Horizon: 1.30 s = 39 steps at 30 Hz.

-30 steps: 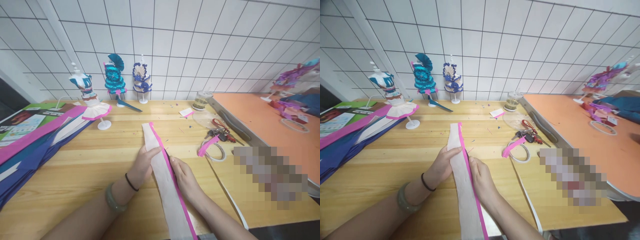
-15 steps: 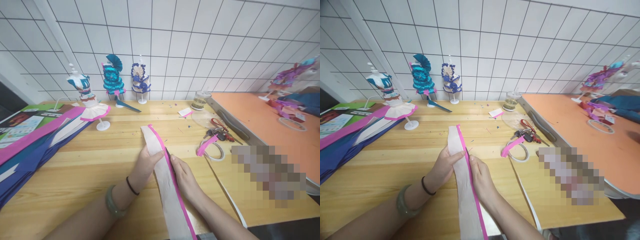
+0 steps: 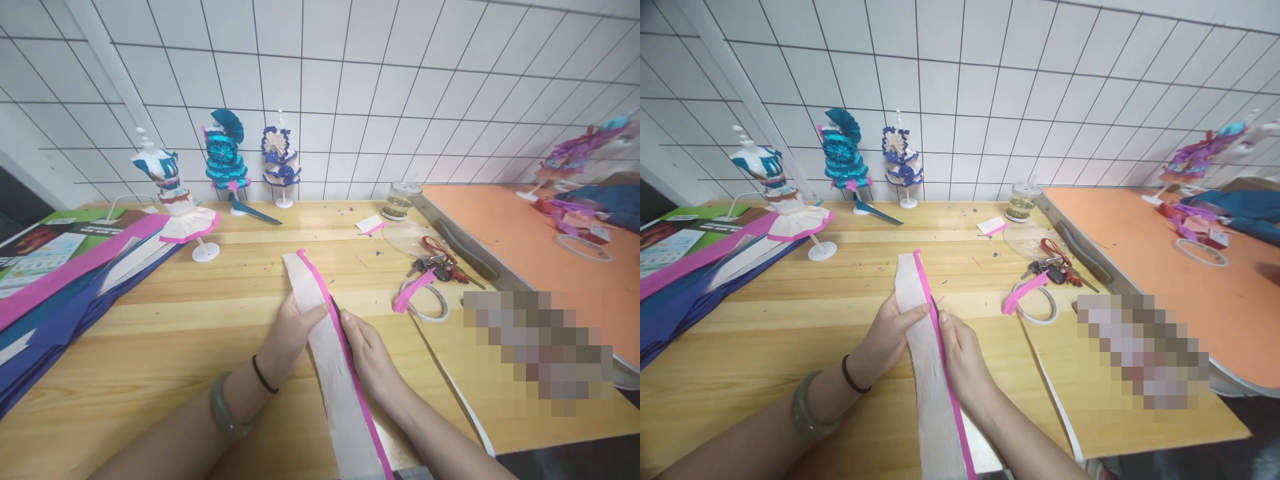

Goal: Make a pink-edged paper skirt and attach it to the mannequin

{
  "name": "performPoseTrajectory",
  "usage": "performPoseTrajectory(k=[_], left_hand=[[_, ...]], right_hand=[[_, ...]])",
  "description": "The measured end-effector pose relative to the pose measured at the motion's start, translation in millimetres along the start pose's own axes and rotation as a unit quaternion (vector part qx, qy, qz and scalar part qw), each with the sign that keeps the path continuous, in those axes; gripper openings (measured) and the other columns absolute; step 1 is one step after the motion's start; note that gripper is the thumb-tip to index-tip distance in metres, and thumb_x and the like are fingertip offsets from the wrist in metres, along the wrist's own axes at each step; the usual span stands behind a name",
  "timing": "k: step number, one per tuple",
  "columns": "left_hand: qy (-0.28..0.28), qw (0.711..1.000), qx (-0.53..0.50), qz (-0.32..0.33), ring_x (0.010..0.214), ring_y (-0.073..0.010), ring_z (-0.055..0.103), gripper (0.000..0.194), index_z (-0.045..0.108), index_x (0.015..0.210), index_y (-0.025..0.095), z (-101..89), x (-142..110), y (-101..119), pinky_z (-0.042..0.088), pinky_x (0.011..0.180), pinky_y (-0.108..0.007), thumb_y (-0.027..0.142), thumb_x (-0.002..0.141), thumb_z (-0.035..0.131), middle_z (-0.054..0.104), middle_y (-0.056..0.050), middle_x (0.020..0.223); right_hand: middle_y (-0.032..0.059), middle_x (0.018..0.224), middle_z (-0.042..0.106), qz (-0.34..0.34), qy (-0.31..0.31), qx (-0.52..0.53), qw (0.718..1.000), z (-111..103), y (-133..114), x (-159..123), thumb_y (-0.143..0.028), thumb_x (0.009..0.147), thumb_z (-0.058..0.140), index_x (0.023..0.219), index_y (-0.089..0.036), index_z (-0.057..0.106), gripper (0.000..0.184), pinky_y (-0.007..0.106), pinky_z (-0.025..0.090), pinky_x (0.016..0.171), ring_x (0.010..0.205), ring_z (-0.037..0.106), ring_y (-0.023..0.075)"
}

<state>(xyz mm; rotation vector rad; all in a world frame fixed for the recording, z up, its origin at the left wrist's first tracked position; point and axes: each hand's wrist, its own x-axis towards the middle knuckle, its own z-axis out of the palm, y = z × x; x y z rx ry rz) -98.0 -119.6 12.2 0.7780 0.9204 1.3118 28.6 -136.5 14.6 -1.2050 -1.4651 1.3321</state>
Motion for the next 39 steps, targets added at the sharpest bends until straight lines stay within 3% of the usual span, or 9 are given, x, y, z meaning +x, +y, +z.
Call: performPoseTrajectory(k=[19,24,39], left_hand=[[0.016,0.996,-0.081,-0.04,0.07,-0.0157,0.061,0.031,0.06,0.095,0.015,2.9,1,12,0.048,0.069,-0.029,0.019,0.066,0.069,0.066,-0.005,0.085],[0.016,0.997,-0.073,-0.024,0.075,-0.0186,0.063,0.035,0.059,0.097,0.015,2.9,2,13,0.049,0.07,-0.031,0.018,0.065,0.07,0.067,-0.005,0.083],[0.016,1.0,0.001,-0.005,0.085,-0.0215,0.062,0.035,0.06,0.097,0.014,3.1,-1,1,0.049,0.076,-0.033,0.021,0.065,0.071,0.068,-0.009,0.093]], right_hand=[[-0.0001,0.067,0.047,0.005,-0.017,-0.056,0.998,1,-1,0,-0.048,0.09,0.032,0.068,-0.018,0.046,0.039,0.025,0.035,0.062,0.066,0.043,0.0152],[-0.0012,0.066,0.043,0.004,-0.015,-0.055,0.998,1,1,0,-0.048,0.09,0.031,0.067,-0.019,0.043,0.039,0.025,0.034,0.062,0.063,0.039,0.014],[0.0,0.07,0.051,-0.008,0.004,-0.024,1.0,1,1,1,-0.049,0.089,0.034,0.071,-0.018,0.047,0.038,0.025,0.039,0.067,0.069,0.046,0.0158]])
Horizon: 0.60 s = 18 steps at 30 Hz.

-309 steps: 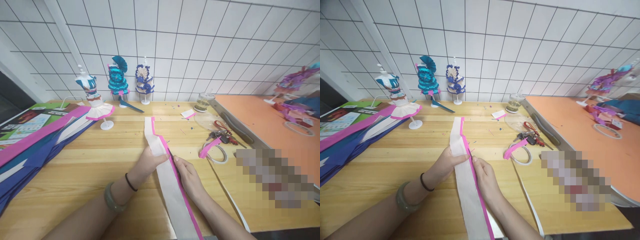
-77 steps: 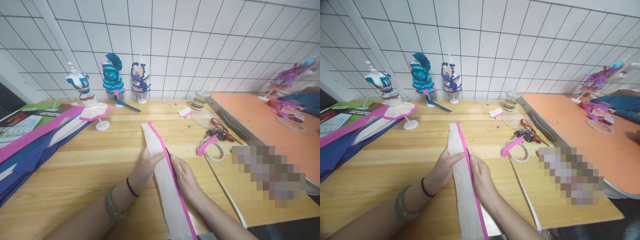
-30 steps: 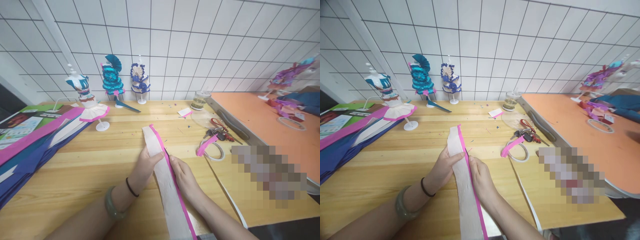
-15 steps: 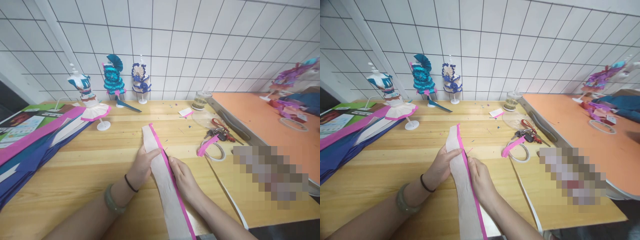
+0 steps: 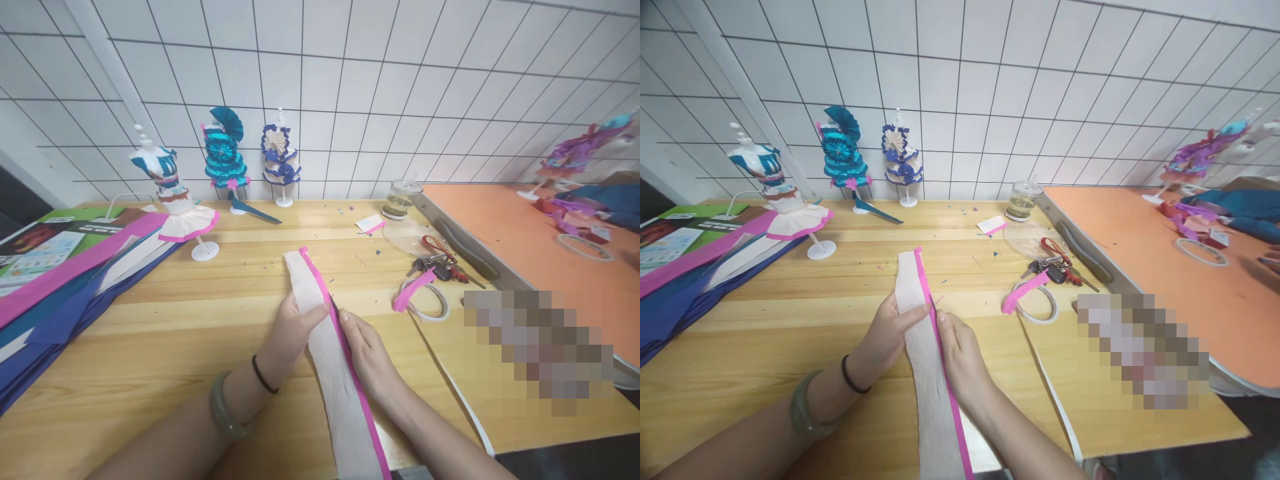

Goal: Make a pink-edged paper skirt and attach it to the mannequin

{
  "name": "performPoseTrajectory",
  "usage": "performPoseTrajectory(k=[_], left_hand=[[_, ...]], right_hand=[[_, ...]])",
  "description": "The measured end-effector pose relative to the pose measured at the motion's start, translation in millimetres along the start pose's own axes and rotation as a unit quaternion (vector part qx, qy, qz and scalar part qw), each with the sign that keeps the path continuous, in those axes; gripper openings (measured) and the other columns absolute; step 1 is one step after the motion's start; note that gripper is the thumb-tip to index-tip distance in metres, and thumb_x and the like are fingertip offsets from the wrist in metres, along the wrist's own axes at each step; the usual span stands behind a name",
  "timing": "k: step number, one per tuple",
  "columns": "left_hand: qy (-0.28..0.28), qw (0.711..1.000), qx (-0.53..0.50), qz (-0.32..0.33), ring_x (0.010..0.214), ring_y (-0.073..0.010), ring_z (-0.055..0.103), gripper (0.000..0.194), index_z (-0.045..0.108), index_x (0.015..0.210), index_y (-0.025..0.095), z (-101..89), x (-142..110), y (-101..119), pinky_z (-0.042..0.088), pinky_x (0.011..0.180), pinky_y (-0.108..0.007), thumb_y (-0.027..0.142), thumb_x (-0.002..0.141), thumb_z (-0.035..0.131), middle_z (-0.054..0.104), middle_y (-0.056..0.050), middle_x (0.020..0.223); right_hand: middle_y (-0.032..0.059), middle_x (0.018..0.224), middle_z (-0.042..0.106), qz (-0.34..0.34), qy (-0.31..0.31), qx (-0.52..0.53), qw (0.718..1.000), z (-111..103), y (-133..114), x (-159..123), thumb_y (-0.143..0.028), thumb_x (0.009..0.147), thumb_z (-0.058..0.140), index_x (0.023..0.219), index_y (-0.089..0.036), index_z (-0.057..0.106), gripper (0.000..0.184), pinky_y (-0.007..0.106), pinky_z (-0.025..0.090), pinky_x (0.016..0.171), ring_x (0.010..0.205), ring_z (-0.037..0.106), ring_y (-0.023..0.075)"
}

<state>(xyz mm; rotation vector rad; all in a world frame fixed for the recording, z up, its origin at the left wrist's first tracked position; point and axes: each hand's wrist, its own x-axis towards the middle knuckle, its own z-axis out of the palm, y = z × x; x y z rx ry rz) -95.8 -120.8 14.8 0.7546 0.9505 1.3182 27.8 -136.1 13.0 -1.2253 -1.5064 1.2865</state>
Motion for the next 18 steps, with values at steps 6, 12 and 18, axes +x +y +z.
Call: performPoseTrajectory(k=[6,12,18], left_hand=[[-0.006,1.0,0.002,-0.002,0.082,-0.0206,0.063,0.032,0.06,0.096,0.014,-0.3,-0.1,-0.7,0.049,0.074,-0.032,0.021,0.066,0.07,0.068,-0.008,0.09],[-0.004,1.0,0.004,-0.006,0.082,-0.0201,0.062,0.033,0.06,0.097,0.014,-0.8,-0.1,-1.2,0.049,0.073,-0.032,0.02,0.066,0.07,0.067,-0.008,0.093],[-0.001,1.0,0.003,-0.01,0.083,-0.0206,0.062,0.034,0.06,0.097,0.015,0.1,-0.8,0.9,0.049,0.075,-0.032,0.02,0.065,0.071,0.068,-0.009,0.095]], right_hand=[[-0.0002,0.069,0.052,0.003,0.007,0.001,1.0,0.1,1.0,1.8,-0.051,0.088,0.035,0.066,-0.019,0.044,0.039,0.027,0.039,0.071,0.072,0.049,0.0168],[-0.0002,0.069,0.051,0.003,0.004,0.003,1.0,-0.4,-0.4,1.4,-0.049,0.089,0.035,0.066,-0.02,0.042,0.038,0.027,0.039,0.072,0.072,0.049,0.0166],[-0.0001,0.069,0.052,0.007,0.005,0.003,1.0,-0.2,1.4,1.9,-0.051,0.088,0.035,0.065,-0.02,0.042,0.039,0.027,0.04,0.07,0.073,0.05,0.0169]])
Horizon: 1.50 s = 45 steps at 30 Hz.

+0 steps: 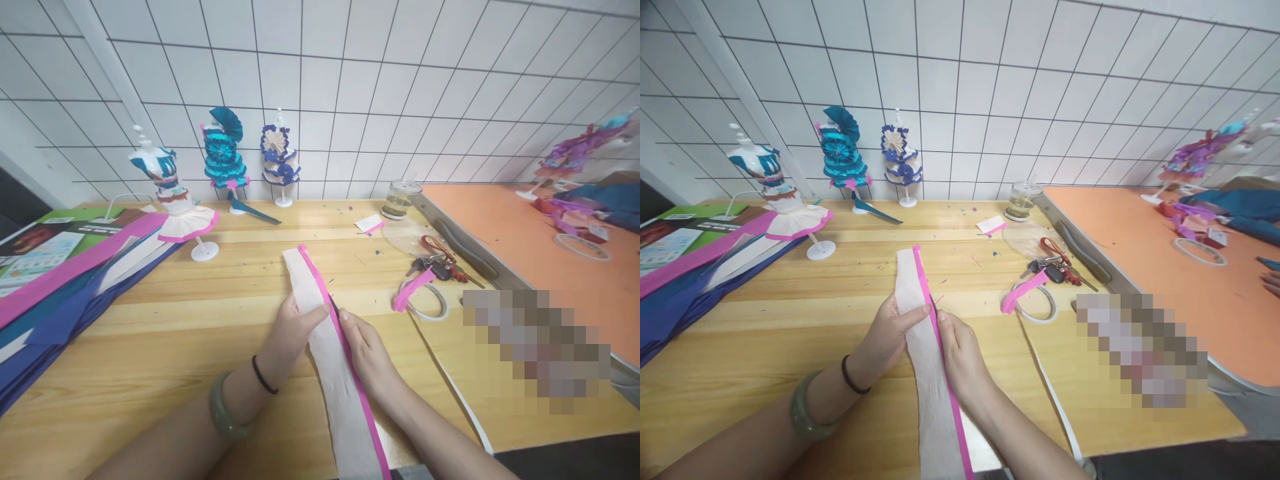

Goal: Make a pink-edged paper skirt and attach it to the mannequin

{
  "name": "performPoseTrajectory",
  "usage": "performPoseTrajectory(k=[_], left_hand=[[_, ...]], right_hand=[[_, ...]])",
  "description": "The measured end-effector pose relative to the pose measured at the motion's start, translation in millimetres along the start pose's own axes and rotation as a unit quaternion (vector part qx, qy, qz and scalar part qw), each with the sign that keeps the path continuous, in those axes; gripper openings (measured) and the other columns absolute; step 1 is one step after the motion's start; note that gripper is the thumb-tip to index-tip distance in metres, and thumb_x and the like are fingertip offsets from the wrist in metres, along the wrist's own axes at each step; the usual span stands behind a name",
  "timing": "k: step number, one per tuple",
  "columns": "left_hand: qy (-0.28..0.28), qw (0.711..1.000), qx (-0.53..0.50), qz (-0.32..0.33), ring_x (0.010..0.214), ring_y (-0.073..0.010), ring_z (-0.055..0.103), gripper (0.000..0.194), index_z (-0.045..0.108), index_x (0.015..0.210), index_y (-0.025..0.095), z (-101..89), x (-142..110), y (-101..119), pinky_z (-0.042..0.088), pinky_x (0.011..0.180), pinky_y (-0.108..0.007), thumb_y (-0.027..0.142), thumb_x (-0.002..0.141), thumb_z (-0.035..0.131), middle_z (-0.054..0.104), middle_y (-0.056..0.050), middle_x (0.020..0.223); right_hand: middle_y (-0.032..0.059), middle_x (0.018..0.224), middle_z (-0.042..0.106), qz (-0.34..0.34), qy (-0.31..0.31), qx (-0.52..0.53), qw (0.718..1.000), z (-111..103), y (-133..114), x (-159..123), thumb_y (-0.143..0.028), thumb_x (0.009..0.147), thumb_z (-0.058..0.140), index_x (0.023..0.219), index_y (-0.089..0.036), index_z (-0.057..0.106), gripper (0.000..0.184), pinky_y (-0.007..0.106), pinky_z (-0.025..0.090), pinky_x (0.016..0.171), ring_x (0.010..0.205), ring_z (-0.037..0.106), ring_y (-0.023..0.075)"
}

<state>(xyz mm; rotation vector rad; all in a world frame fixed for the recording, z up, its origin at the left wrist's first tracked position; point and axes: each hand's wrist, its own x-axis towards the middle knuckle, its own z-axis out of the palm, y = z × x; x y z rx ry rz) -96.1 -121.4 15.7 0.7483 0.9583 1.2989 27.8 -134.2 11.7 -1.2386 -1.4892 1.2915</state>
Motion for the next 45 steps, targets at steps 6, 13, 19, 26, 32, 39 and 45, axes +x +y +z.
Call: performPoseTrajectory(k=[6,13,19,26,32,39,45], left_hand=[[-0.001,1.0,-0.008,-0.011,0.08,-0.0191,0.062,0.033,0.059,0.095,0.014,1.4,0,2,0.049,0.072,-0.031,0.018,0.064,0.071,0.068,-0.007,0.091],[-0.031,0.998,-0.056,-0.026,0.075,-0.0173,0.061,0.031,0.058,0.096,0.014,-1.0,1,6,0.049,0.07,-0.03,0.019,0.067,0.068,0.066,-0.006,0.085],[0.002,0.998,-0.067,-0.021,0.068,-0.0147,0.059,0.025,0.058,0.089,0.013,-4.1,4,9,0.048,0.067,-0.029,0.017,0.066,0.069,0.064,-0.004,0.076],[-0.03,0.998,-0.057,0.006,0.074,-0.0149,0.059,0.023,0.059,0.09,0.013,-2.2,4,7,0.048,0.071,-0.028,0.015,0.068,0.067,0.065,-0.004,0.082],[-0.034,0.999,-0.026,0.006,0.081,-0.0171,0.06,0.025,0.06,0.093,0.014,-0.1,1,3,0.048,0.073,-0.028,0.015,0.069,0.066,0.066,-0.005,0.087],[-0.041,0.999,-0.007,0.001,0.077,-0.0159,0.059,0.023,0.058,0.091,0.014,-0.2,0,0,0.048,0.071,-0.029,0.015,0.069,0.066,0.065,-0.005,0.086],[-0.038,0.999,0.003,-0.002,0.076,-0.0153,0.058,0.022,0.058,0.09,0.014,-1.1,0,-2,0.048,0.07,-0.028,0.015,0.07,0.065,0.065,-0.005,0.085]], right_hand=[[-0.0004,0.068,0.051,0.001,-0.003,-0.002,1.0,0,0,1,-0.05,0.088,0.036,0.065,-0.019,0.042,0.039,0.026,0.039,0.069,0.073,0.05,0.0169],[-0.0002,0.069,0.05,0.008,-0.017,-0.01,1.0,0,-4,-1,-0.047,0.089,0.034,0.069,-0.018,0.047,0.037,0.026,0.038,0.065,0.068,0.047,0.0155],[-0.0012,0.065,0.044,0.003,-0.015,-0.044,0.999,1,-4,-2,-0.047,0.09,0.033,0.066,-0.019,0.044,0.038,0.025,0.036,0.061,0.063,0.041,0.0141],[-0.0007,0.068,0.046,-0.002,-0.015,-0.03,0.999,0,-1,-3,-0.045,0.091,0.032,0.069,-0.018,0.046,0.037,0.025,0.036,0.064,0.066,0.042,0.0141],[0.0001,0.072,0.048,-0.003,-0.013,-0.001,1.0,0,-4,-2,-0.044,0.09,0.033,0.072,-0.018,0.048,0.035,0.025,0.037,0.066,0.07,0.044,0.0148],[-0.0001,0.07,0.049,-0.004,0.0,0.003,1.0,-1,-1,-1,-0.046,0.09,0.034,0.072,-0.018,0.049,0.036,0.025,0.037,0.067,0.069,0.045,0.0154],[0.0004,0.072,0.05,0.001,-0.003,0.013,1.0,0,-3,-1,-0.046,0.089,0.035,0.072,-0.017,0.049,0.036,0.025,0.037,0.067,0.07,0.045,0.0155]])
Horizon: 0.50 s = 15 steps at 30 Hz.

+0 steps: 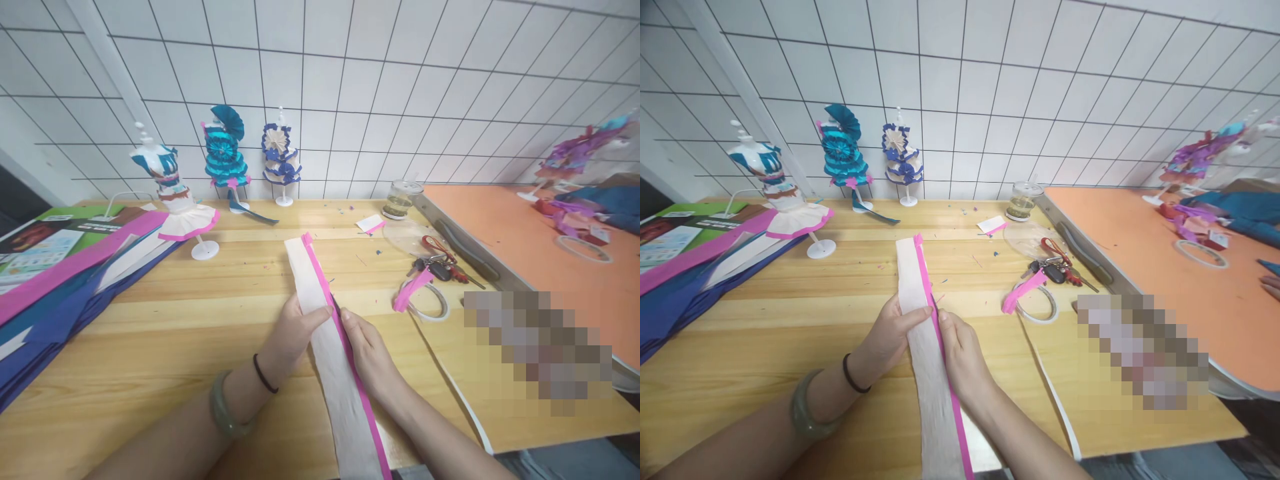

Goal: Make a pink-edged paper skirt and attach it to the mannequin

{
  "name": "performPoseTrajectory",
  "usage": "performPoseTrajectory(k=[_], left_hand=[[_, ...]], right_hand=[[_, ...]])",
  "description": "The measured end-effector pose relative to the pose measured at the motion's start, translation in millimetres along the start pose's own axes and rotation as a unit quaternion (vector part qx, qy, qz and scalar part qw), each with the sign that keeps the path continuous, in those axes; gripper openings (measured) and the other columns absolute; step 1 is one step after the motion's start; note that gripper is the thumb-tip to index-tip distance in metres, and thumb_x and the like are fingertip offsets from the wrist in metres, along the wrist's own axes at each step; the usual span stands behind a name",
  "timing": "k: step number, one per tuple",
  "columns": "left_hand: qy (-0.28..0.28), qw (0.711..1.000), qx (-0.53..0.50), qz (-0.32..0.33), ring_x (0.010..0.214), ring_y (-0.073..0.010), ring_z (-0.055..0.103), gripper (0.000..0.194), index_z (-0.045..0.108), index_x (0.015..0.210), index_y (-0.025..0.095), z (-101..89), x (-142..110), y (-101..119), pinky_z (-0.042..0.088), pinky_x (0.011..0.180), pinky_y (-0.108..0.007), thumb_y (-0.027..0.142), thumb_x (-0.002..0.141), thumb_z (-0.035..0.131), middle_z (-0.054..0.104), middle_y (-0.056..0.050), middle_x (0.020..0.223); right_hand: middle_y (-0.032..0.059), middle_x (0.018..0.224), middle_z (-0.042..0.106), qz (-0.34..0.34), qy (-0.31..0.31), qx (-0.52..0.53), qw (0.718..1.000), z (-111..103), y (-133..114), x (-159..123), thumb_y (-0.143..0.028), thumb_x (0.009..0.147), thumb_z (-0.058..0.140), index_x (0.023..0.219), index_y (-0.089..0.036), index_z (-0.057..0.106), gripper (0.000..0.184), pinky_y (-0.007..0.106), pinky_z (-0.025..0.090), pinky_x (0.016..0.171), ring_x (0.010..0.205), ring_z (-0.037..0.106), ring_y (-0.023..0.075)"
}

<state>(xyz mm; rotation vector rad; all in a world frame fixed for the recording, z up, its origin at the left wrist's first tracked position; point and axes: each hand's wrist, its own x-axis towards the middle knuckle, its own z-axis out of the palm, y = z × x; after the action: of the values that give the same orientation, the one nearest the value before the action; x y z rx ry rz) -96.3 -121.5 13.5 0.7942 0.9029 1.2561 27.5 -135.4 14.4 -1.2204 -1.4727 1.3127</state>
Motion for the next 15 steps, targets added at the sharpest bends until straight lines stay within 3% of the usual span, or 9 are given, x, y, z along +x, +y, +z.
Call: performPoseTrajectory(k=[15], left_hand=[[0.001,1.0,-0.007,-0.004,0.073,-0.0145,0.058,0.024,0.058,0.089,0.014,0.1,0.8,0.5,0.047,0.068,-0.027,0.016,0.068,0.067,0.064,-0.004,0.082]], right_hand=[[0.0017,0.073,0.052,0.005,0.0,-0.016,1.0,-0.5,-0.6,1.5,-0.045,0.089,0.035,0.075,-0.016,0.052,0.037,0.026,0.037,0.069,0.072,0.047,0.0162]])
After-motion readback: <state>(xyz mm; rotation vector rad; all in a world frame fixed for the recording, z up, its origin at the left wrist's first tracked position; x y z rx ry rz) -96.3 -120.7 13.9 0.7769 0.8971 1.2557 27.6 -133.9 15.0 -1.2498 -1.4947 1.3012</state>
